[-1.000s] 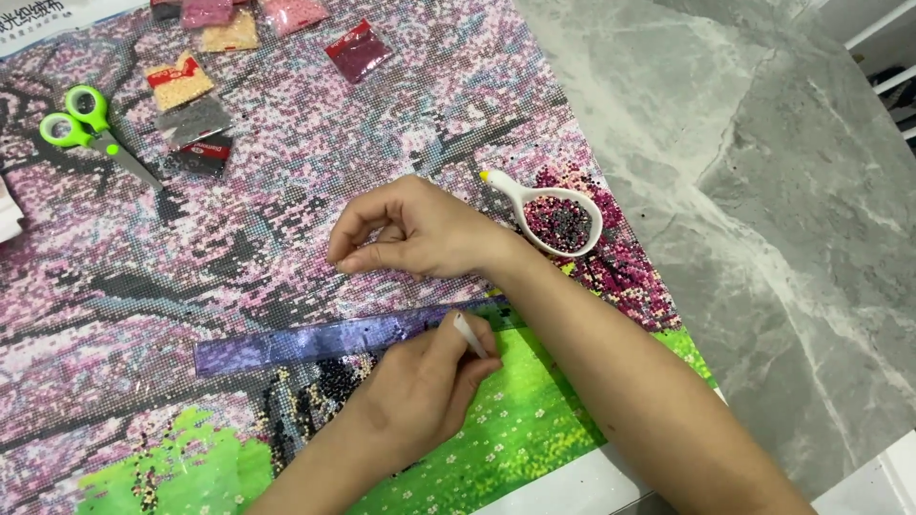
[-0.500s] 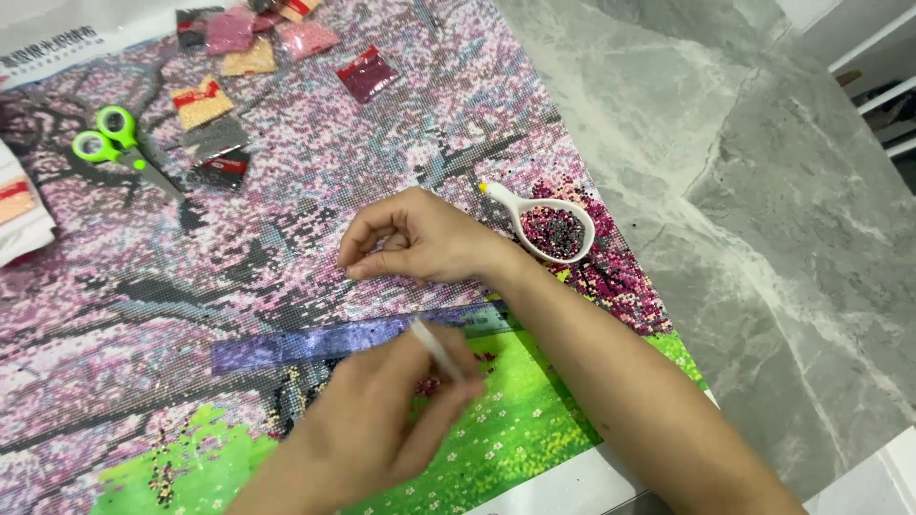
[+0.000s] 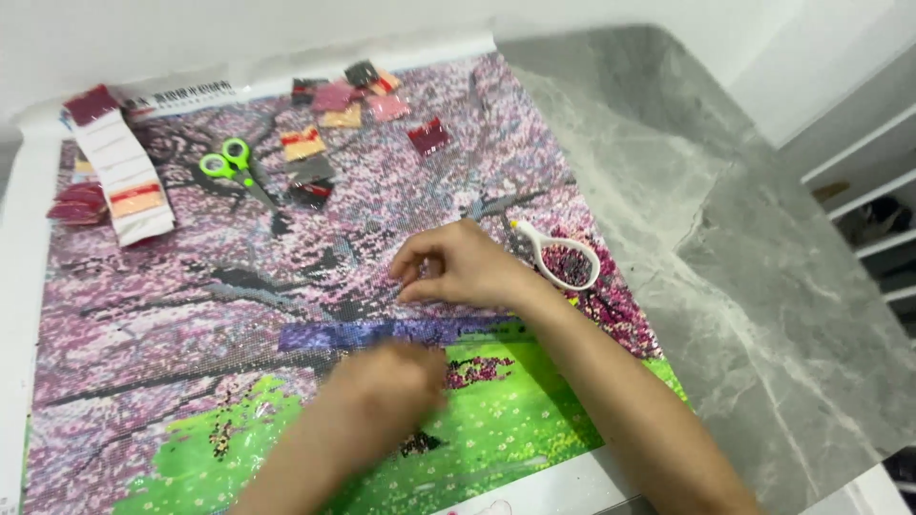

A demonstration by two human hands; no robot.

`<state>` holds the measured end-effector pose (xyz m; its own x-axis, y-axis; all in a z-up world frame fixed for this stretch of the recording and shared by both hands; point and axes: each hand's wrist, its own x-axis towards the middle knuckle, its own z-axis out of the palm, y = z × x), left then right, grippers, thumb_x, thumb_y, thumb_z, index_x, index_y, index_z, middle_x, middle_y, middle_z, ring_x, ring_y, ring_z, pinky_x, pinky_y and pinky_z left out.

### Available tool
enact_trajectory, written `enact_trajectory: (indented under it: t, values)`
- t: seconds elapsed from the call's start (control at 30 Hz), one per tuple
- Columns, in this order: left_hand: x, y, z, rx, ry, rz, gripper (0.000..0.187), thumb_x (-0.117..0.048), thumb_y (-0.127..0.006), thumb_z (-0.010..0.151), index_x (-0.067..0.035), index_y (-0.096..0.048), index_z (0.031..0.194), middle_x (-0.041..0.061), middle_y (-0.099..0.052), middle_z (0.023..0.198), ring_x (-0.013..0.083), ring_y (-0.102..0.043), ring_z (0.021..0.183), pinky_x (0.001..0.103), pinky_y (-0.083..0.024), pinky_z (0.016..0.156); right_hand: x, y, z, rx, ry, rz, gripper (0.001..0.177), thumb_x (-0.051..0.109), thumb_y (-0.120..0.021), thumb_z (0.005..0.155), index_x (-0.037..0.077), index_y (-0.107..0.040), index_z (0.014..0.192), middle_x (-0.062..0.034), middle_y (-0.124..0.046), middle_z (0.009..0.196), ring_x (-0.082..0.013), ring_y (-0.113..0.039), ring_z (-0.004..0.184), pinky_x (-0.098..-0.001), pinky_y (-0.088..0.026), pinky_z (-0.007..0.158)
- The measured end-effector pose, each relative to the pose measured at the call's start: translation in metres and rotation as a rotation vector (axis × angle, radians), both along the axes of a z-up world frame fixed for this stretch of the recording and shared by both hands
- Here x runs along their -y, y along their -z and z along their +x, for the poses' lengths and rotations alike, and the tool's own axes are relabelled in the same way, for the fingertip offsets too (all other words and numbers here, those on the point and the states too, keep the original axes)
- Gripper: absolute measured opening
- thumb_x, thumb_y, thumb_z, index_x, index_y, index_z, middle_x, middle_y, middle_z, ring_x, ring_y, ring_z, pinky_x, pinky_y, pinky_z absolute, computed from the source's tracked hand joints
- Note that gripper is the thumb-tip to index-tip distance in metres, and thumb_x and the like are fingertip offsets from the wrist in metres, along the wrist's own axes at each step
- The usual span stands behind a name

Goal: A person is performing diamond painting by using a stylus to pick up small resin diamonds and place them onto a sticky, color-coded canvas to create a mosaic image.

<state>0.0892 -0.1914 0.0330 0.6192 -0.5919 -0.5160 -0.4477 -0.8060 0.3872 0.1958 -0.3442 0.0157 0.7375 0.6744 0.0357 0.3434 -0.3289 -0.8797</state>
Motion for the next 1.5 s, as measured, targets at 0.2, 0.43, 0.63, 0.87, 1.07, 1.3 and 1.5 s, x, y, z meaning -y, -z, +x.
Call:
enact_trajectory:
  t: [0.2, 0.43, 0.63, 0.87, 1.07, 1.3, 1.5]
  values:
    - [-0.041, 0.016, 0.049, 0.280, -0.241, 0.052, 0.045, -0.036, -0.082, 0.075, -0.013, -0.059, 0.107, 0.012, -0.061, 0.106, 0.0381, -0.065, 0.102, 0.046, -0.057, 0.081, 0.032, -0.081, -0.053, 0.275, 0.053, -0.175, 0.014, 0.019, -0.085, 0.073, 0.013, -0.076, 0.081, -0.0043, -0.074, 0.068, -0.0166, -0.061, 0.050, -0.0227, -0.047, 0.047]
    - [-0.024, -0.038, 0.053, -0.095, -0.325, 0.139, 0.028, -0.027, -0.068, 0.091, -0.010, -0.061, 0.113, 0.008, -0.059, 0.117, 0.0226, -0.058, 0.106, 0.038, -0.050, 0.094, 0.074, -0.034, -0.100, -0.032, -0.113, -0.874, 0.026, 0.037, -0.083, 0.073, 0.030, -0.071, 0.094, 0.0128, -0.074, 0.079, -0.0092, -0.070, 0.078, -0.0305, -0.049, 0.070]
    - [-0.040, -0.039, 0.037, -0.211, -0.315, -0.057, 0.014, -0.025, -0.075, 0.087, -0.017, -0.064, 0.091, -0.002, -0.066, 0.088, 0.0123, -0.059, 0.081, 0.030, -0.047, 0.073, 0.097, -0.014, -0.126, 0.572, 0.319, -0.331, 0.017, 0.025, -0.080, 0.075, 0.016, -0.074, 0.089, 0.0003, -0.073, 0.083, -0.0140, -0.069, 0.072, -0.0277, -0.056, 0.067]
    - [-0.037, -0.033, 0.019, -0.272, -0.436, 0.018, 0.025, -0.023, -0.074, 0.087, -0.018, -0.056, 0.104, 0.001, -0.064, 0.094, 0.0151, -0.056, 0.082, 0.032, -0.045, 0.074, 0.082, 0.035, -0.154, 0.957, 0.125, -0.284, 0.020, 0.001, -0.061, 0.088, 0.000, -0.066, 0.108, -0.0160, -0.066, 0.107, -0.0307, -0.066, 0.091, -0.0423, -0.056, 0.078]
    - [-0.038, -0.008, 0.019, -0.117, -0.433, 0.044, 0.043, -0.027, -0.082, 0.079, -0.014, -0.051, 0.106, 0.008, -0.064, 0.107, 0.0266, -0.061, 0.093, 0.041, -0.045, 0.075, 0.084, 0.047, -0.167, 1.004, 0.146, -0.438, 0.030, 0.001, -0.063, 0.087, -0.003, -0.062, 0.117, -0.0186, -0.063, 0.119, -0.0338, -0.060, 0.111, -0.0458, -0.052, 0.091]
    - [-0.029, 0.003, 0.013, -0.042, -0.377, 0.098, 0.041, -0.029, -0.078, 0.084, -0.013, -0.050, 0.108, 0.009, -0.060, 0.110, 0.0276, -0.053, 0.108, 0.044, -0.049, 0.087, 0.086, 0.059, -0.168, 0.945, 0.188, -0.494, 0.027, 0.003, -0.057, 0.090, -0.001, -0.063, 0.116, -0.0166, -0.063, 0.119, -0.0300, -0.062, 0.106, -0.0422, -0.051, 0.088]
    - [0.016, 0.028, -0.010, 0.170, 0.157, 0.009, 0.075, 0.010, -0.076, 0.072, -0.002, -0.044, 0.139, 0.022, -0.036, 0.145, 0.0413, -0.036, 0.128, 0.050, -0.036, 0.105, 0.087, 0.061, -0.166, 0.942, 0.189, -0.456, 0.033, -0.005, -0.048, 0.086, -0.002, -0.064, 0.115, -0.0166, -0.065, 0.114, -0.0301, -0.064, 0.100, -0.0415, -0.052, 0.084]
